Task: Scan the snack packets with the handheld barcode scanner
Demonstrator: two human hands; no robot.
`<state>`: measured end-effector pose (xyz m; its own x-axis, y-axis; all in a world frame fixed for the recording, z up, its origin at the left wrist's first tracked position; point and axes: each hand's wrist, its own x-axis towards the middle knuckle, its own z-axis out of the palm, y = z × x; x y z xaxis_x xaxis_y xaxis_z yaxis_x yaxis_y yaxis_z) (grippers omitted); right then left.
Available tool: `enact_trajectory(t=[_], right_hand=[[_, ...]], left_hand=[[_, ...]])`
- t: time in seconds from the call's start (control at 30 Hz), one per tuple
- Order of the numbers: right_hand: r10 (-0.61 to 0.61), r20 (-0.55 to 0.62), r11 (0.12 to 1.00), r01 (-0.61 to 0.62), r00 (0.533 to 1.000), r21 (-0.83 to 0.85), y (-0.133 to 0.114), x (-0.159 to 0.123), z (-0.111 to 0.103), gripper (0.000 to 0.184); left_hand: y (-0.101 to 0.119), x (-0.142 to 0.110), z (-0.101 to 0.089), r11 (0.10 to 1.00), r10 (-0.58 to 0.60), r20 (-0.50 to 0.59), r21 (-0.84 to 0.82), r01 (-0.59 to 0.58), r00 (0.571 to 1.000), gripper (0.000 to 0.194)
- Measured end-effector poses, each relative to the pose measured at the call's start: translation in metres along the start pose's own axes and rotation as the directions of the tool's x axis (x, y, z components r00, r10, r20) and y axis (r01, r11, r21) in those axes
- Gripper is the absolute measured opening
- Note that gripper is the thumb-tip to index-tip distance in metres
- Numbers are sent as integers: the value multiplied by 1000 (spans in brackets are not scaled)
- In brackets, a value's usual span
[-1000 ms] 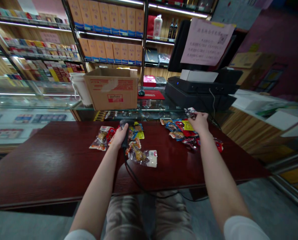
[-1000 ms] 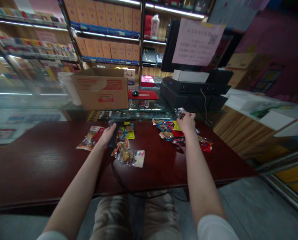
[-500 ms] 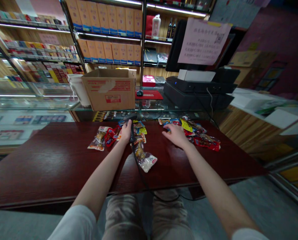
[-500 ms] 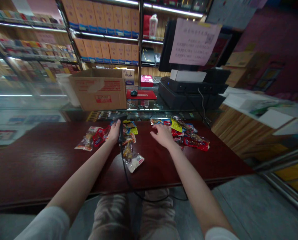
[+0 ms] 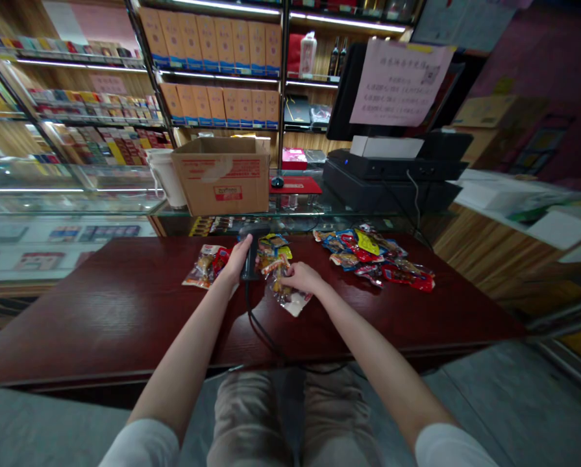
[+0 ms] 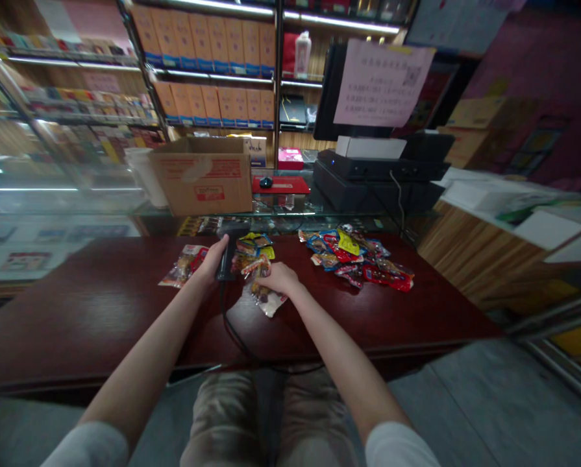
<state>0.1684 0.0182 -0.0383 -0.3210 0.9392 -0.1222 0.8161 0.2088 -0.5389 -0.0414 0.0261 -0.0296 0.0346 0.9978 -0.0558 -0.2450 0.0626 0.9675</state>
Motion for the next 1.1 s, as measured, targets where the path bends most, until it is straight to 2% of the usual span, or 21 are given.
enact_trajectory(t=[0.07,0.13,0.2,0.3,0.4,0.5,0.57,0.63,0.7,0.77,0.83,0.9,0.93,0.97,1.03,1.1], right_hand=[[41,-21,993,-39,999,112,4,9,-6,27],[115,-40,939,-95,993,330,15,16,-15,28],[152,-72,801,-80,986,594,29,21,-28,35],[151,-233,519,123,961,846,51,25,-49,46],[213,-409,324,330,888,886,67,25,-62,51],[268,-496,175,465,826,868,75,21,-64,54],[303,-528,98,525,794,846,77,18,-62,58],[304,-543,71,550,782,832,77,17,-58,61],[266,-570,116,561,778,820,76,18,-55,59],[201,-627,233,585,753,777,76,18,-53,50],[94,-703,444,602,705,664,77,16,-51,33],[-43,-742,701,550,669,455,80,12,-49,18],[-100,-739,800,495,666,338,82,10,-48,13],[-141,-724,864,442,675,243,83,8,-46,10],[-200,-676,901,404,709,158,86,6,-42,10],[-278,-613,868,466,740,169,87,6,-38,7]], left_hand=[[2,1,5,999,-3,17,41,3,1000,56],[5,3,10,997,-16,34,72,14,999,57],[6,5,17,997,-13,63,75,9,998,59],[5,6,29,999,4,132,43,-9,991,62],[2,0,43,1000,8,180,21,-12,984,64],[-3,-7,54,999,20,190,21,-25,982,66],[-8,-12,59,999,23,191,28,-28,981,69],[-12,-15,61,999,26,196,35,-33,980,71],[-15,-17,63,998,36,200,36,-44,979,72],[-17,-19,63,998,41,197,34,-49,980,72],[-17,-20,62,999,43,174,26,-48,984,69],[-17,-21,61,999,40,137,8,-42,990,67],[-17,-21,61,999,39,117,-4,-38,992,66],[-17,-20,61,999,38,100,-14,-37,994,65],[-17,-19,60,999,41,77,-28,-39,996,63],[-16,-19,60,998,48,64,-34,-46,997,63]])
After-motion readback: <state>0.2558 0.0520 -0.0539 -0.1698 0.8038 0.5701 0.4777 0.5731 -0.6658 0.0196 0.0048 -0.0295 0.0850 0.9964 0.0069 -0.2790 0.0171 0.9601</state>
